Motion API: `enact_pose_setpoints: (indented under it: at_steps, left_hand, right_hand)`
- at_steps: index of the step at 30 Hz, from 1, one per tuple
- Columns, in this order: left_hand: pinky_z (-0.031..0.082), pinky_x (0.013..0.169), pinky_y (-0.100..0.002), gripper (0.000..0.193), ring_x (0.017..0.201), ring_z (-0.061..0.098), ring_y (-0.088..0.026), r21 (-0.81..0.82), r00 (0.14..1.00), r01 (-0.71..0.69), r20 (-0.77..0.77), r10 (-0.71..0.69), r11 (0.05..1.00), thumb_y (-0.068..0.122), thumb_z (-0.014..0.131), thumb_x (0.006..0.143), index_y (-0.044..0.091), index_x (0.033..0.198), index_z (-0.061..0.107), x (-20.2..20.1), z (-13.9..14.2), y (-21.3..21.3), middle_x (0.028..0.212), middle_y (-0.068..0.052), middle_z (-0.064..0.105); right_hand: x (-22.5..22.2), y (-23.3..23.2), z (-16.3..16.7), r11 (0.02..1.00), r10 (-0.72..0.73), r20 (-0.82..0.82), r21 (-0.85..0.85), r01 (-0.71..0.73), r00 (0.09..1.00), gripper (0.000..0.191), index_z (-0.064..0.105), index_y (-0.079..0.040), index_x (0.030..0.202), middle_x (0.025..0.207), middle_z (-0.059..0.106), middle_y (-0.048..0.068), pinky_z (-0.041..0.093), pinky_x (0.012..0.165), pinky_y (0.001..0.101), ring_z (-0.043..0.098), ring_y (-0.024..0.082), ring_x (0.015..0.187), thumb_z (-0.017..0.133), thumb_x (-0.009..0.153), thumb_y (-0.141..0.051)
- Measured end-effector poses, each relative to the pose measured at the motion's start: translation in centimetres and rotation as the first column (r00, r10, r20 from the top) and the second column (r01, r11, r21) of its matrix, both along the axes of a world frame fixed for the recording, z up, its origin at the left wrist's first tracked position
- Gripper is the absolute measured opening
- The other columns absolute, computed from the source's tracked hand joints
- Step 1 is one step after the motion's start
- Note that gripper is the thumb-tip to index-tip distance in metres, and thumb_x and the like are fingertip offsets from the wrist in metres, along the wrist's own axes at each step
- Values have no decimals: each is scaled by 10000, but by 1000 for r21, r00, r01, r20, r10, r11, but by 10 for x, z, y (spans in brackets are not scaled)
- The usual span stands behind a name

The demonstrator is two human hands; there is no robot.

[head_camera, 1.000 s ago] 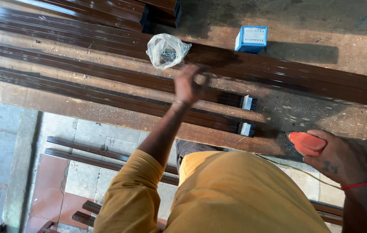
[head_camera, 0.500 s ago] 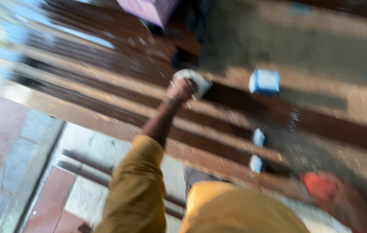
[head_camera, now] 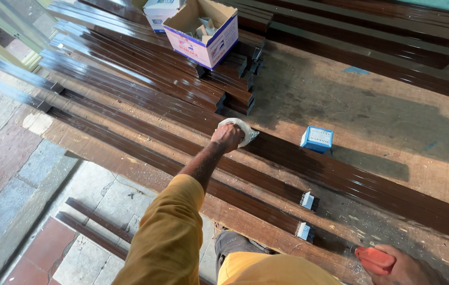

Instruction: The person uses a corded drill to drive screws into small white plastic blocks attached to long wooden slats. They repeatedly pick up screws, position the blocks, and fasten them to the wood.

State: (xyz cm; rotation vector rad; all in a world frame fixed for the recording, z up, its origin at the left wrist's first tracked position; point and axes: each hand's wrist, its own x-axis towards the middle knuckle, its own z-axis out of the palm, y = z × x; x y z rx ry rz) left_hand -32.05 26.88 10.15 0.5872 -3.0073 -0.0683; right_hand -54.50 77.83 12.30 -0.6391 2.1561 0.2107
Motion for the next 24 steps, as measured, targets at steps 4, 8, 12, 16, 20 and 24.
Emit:
enact_pose_setpoints:
  at_steps: [4,8,12,16,20,24]
  left_hand:
    - [617,668,-413,152,835,736,-278,6,993,-48,112,47,999,213,664,892,115,966,754,2,-1,3,960,-158,728]
    - [608,688,-418,176,848,736,-259,-105,999,12,-28,-15,994,282,704,885,172,1012,756,-1,-4,5,929,-80,755]
    - [606,662,-375,102,751,740,-203,204,937,-209,-237,256,956,206,684,976,159,1003,770,-4,-11,6,946,-61,758]
    - [568,634,-293,73,700,687,-116,762,603,-150,-435,669,630,121,743,915,78,951,789,0,-16,5,832,-29,765]
    - [534,588,-264,94,625,618,-89,954,445,300,-146,884,7,84,748,961,8,1012,770,5,-17,7,780,-27,691]
    - [614,641,-303,195,668,697,-133,851,591,-282,-210,779,444,152,724,878,75,1040,802,6,-10,12,826,-80,768]
  right_hand:
    - [8,-4,7,875,-396,208,-209,437,894,497,676,-179,1309,1192,755,106,525,1042,400,724,269,1122,697,861,-393]
    - [37,-1,51,970,32,-221,-230,-84,975,716,635,-293,1323,1118,796,36,591,936,389,758,257,1064,833,650,-434]
    - [62,-17,90,992,-50,-265,-122,18,963,547,702,-376,1252,1102,808,40,607,915,438,758,319,1057,790,714,-410]
    - [66,-31,103,994,-20,-258,-105,-8,966,574,678,-382,1270,1088,808,40,608,907,436,764,317,1047,807,716,-453]
    - [61,-28,98,993,4,-238,-116,-33,971,626,660,-366,1293,1093,809,36,611,899,430,775,308,1029,818,691,-437]
    - [58,-26,91,997,20,-233,-73,-38,972,657,647,-360,1316,1107,808,22,611,907,414,786,288,1015,828,690,-441]
